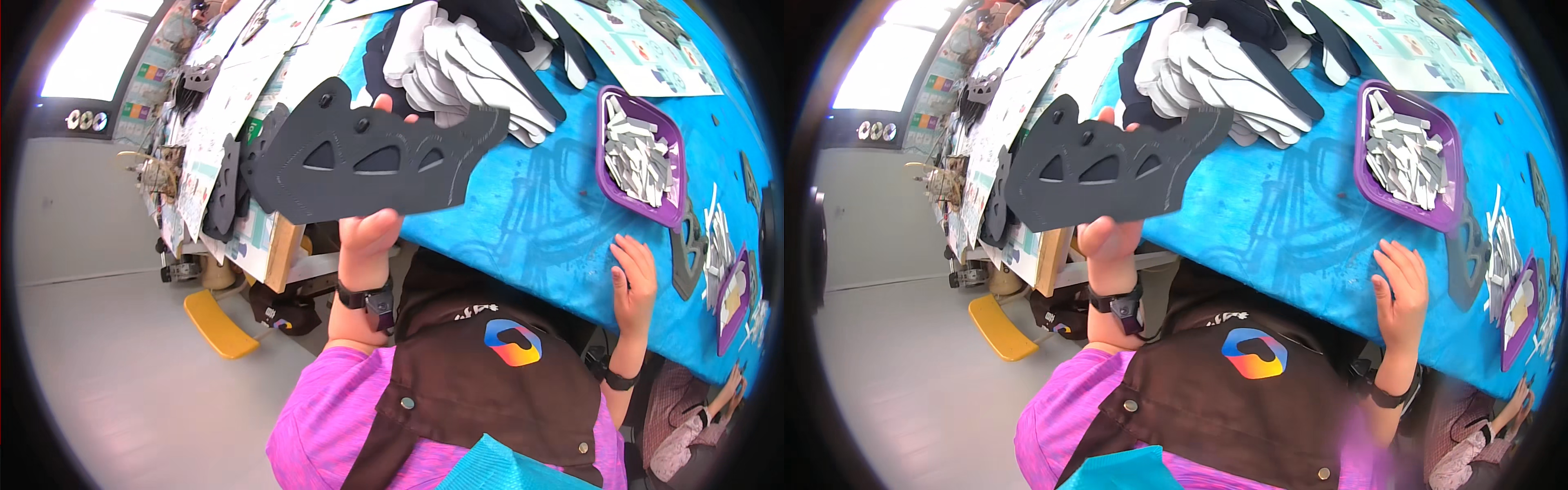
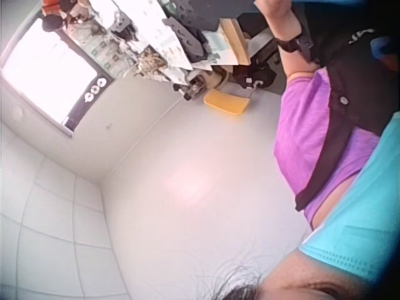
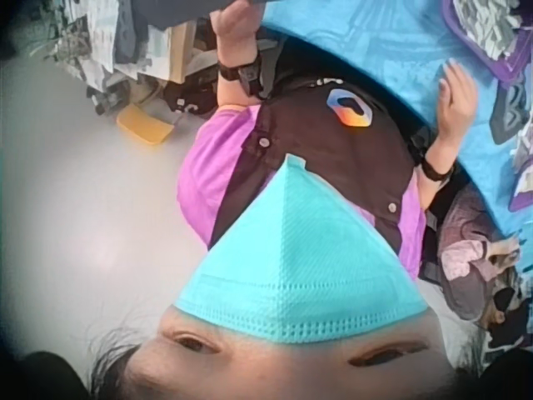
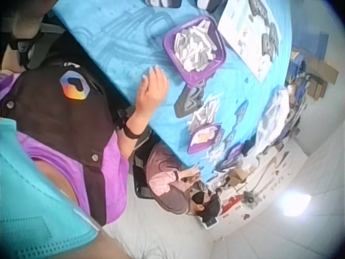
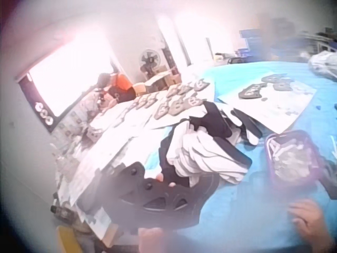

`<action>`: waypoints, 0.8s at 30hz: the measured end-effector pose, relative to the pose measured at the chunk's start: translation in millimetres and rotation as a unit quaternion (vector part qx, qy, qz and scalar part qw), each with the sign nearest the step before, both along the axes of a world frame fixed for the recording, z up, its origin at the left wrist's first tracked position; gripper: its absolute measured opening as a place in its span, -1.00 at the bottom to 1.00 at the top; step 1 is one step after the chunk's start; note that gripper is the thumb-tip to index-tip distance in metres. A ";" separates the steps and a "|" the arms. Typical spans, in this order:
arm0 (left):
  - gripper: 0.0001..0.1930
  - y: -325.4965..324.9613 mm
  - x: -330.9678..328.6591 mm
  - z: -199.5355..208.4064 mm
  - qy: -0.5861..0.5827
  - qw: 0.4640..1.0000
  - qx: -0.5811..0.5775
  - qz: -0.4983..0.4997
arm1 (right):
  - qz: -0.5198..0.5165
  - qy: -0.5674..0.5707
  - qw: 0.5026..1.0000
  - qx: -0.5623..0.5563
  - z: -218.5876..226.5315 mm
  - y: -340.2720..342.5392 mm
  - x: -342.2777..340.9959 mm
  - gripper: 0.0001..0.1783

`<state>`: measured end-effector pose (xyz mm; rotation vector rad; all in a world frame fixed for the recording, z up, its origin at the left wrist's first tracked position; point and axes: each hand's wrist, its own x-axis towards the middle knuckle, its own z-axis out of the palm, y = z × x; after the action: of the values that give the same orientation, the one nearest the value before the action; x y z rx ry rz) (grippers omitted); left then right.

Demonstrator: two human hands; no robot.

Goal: Applying adhesive liners to shoe upper components at a manufacturing station.

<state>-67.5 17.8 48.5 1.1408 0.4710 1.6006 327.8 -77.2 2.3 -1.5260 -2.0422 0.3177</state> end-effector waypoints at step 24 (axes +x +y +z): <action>-0.76 4.9 22.0 -17.9 -0.168 0.960 -0.216 0.050 | -0.015 0.008 1.000 -0.013 -0.8 0.3 -1.7 -0.76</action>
<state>-45.5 22.7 30.6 0.5107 0.6205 1.6332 326.1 -76.8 1.5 -1.5638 -2.0086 0.3459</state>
